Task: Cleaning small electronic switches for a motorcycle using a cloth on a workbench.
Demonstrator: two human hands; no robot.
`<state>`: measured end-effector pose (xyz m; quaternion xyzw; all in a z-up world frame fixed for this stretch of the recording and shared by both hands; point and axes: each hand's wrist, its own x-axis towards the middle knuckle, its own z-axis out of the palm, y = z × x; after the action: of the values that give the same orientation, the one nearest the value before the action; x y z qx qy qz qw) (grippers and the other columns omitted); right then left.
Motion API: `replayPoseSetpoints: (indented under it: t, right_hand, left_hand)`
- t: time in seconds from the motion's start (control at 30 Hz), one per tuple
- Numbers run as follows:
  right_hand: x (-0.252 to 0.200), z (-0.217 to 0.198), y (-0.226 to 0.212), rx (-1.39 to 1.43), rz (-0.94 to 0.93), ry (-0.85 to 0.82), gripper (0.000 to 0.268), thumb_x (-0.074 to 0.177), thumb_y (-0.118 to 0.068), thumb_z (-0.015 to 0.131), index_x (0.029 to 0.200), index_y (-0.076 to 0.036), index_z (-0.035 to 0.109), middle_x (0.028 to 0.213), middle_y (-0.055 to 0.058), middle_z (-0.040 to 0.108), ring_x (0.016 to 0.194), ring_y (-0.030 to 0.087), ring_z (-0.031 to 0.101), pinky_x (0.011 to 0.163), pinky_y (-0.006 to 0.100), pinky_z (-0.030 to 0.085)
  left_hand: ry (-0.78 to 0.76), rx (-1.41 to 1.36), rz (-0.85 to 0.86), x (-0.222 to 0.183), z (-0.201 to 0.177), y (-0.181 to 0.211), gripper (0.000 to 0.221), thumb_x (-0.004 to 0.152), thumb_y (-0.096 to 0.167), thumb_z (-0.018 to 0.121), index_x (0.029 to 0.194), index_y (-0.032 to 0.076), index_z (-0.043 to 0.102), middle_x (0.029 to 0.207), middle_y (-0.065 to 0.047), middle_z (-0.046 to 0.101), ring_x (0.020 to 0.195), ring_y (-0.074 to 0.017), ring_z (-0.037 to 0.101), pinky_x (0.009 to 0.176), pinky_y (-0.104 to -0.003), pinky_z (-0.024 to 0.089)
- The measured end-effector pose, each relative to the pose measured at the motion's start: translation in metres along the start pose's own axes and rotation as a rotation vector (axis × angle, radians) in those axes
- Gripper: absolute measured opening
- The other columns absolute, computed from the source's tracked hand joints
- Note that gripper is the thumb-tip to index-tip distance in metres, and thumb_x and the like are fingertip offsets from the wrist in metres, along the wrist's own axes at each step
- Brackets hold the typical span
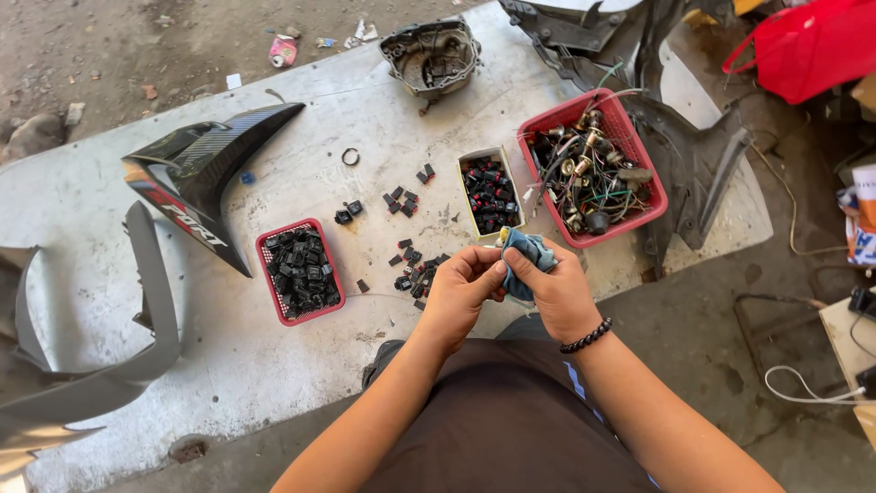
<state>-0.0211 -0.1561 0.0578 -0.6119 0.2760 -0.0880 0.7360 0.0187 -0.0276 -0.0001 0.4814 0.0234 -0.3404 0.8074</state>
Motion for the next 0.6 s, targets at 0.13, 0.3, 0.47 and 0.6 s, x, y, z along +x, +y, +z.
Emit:
replayPoseSetpoints:
  t: [0.13,0.3,0.47,0.6]
  right_hand:
    - [-0.008,0.006,-0.009,-0.044,-0.018,-0.011,0.016,0.095,-0.01,0.076,0.082,-0.004,0.069,0.06,0.002,0.058,0.056,0.01,0.06,0.049,0.027,0.057]
    - [-0.009,0.006,0.004,-0.043,-0.01,0.075,0.029,0.104,-0.021,0.067,0.079,-0.007,0.069,0.064,-0.001,0.056,0.063,0.007,0.052,0.056,0.025,0.053]
    - [-0.009,0.013,-0.007,-0.017,0.027,0.013,0.026,0.099,-0.018,0.074,0.077,-0.006,0.067,0.06,0.003,0.059,0.057,0.01,0.058,0.053,0.026,0.055]
    - [-0.006,0.016,-0.002,-0.084,-0.003,0.005,0.023,0.1,-0.018,0.072,0.081,-0.005,0.07,0.062,0.002,0.06,0.06,0.009,0.059,0.054,0.026,0.056]
  left_hand:
    - [-0.036,0.003,-0.021,0.003,-0.007,-0.012,0.027,0.095,0.009,0.075,0.114,-0.009,0.069,0.082,-0.014,0.068,0.068,-0.015,0.069,0.062,-0.026,0.061]
    - [-0.024,-0.001,-0.033,0.004,-0.01,-0.014,0.027,0.098,0.011,0.072,0.113,-0.01,0.068,0.082,-0.014,0.067,0.067,-0.0148,0.068,0.06,-0.026,0.06]
    - [0.002,-0.011,-0.02,0.004,-0.011,-0.012,0.027,0.095,0.009,0.075,0.112,-0.011,0.069,0.079,-0.013,0.067,0.065,-0.0143,0.067,0.059,-0.025,0.06]
    - [0.015,-0.027,-0.031,0.002,-0.013,-0.012,0.026,0.094,0.007,0.075,0.111,-0.011,0.069,0.078,-0.013,0.066,0.063,-0.0143,0.067,0.059,-0.025,0.06]
